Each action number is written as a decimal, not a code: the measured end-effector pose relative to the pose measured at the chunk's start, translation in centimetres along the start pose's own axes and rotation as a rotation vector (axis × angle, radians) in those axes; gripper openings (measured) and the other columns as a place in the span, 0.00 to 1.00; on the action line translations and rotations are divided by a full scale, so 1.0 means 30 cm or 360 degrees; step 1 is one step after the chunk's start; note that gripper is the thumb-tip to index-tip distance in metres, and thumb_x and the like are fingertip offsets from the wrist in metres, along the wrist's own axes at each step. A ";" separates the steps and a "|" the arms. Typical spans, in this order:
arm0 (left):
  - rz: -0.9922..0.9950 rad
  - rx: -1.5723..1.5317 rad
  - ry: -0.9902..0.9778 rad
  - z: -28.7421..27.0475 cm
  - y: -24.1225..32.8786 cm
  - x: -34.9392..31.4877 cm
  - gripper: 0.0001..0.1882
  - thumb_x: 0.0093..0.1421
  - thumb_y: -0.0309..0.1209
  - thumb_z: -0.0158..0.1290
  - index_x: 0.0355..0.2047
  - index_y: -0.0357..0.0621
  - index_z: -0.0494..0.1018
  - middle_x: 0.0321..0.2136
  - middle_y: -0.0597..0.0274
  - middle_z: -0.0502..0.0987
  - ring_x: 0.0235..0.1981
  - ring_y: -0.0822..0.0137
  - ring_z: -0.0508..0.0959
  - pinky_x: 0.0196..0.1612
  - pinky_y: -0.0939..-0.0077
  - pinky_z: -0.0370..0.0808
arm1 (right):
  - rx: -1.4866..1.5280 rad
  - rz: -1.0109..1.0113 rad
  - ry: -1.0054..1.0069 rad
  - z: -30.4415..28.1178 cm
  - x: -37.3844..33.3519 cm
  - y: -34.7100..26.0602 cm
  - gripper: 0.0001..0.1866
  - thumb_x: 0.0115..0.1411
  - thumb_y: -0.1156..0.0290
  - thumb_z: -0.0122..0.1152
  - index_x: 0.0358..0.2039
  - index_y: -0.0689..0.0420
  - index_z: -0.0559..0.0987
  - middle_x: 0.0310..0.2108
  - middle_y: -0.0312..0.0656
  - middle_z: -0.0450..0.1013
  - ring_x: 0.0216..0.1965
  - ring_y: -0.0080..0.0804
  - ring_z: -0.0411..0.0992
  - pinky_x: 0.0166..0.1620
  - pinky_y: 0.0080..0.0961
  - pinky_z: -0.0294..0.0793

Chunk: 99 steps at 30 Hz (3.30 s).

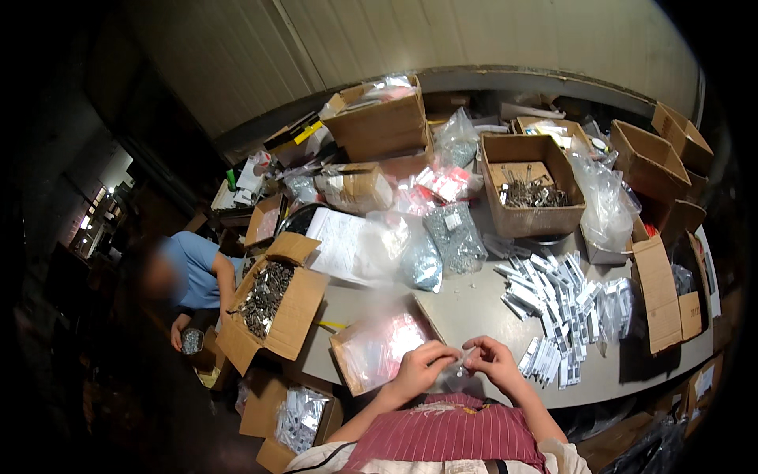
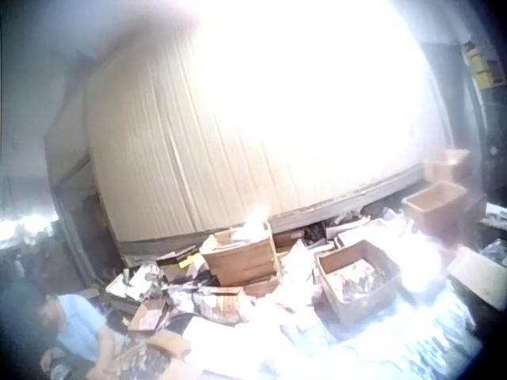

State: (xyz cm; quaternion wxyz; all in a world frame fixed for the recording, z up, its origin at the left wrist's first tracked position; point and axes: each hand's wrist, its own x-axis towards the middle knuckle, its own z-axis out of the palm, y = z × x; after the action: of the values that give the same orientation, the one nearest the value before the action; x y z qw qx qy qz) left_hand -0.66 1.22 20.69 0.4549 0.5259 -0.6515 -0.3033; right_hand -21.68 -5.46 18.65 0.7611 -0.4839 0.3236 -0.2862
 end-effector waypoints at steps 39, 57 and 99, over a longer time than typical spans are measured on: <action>0.0849 0.0720 -0.0248 0.044 -0.043 0.089 0.19 0.43 0.26 0.60 0.37 0.38 0.69 0.35 0.51 0.70 0.43 0.48 0.72 0.53 0.56 0.67 | -0.2179 -0.0676 -0.0672 -0.003 -0.015 -0.048 0.29 0.43 0.53 0.66 0.48 0.42 0.83 0.62 0.56 0.63 0.75 0.65 0.26 0.63 0.79 0.12; -0.0130 -0.0279 -0.0105 0.023 -0.056 -0.087 0.22 0.49 0.32 0.66 0.40 0.36 0.71 0.31 0.50 0.78 0.33 0.55 0.81 0.39 0.64 0.77 | -0.0892 -0.0131 -0.0069 -0.020 0.299 0.311 0.20 0.57 0.76 0.59 0.51 0.67 0.80 0.41 0.51 0.81 0.44 0.34 0.79 0.51 0.27 0.76; -0.0378 -0.0315 0.0312 0.192 -0.378 -0.061 0.11 0.59 0.27 0.62 0.38 0.38 0.72 0.26 0.65 0.77 0.28 0.75 0.77 0.34 0.79 0.75 | -0.1507 -0.1053 0.0909 -0.200 0.410 0.219 0.23 0.55 0.83 0.56 0.54 0.61 0.75 0.56 0.52 0.69 0.56 0.54 0.66 0.61 0.41 0.65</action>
State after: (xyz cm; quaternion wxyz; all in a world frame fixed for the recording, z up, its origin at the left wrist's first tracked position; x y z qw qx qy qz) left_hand -1.20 -0.46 7.98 0.5268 0.5789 -0.5043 -0.3648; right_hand -17.79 -15.56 8.01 0.2206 -0.7464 0.4383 -0.4496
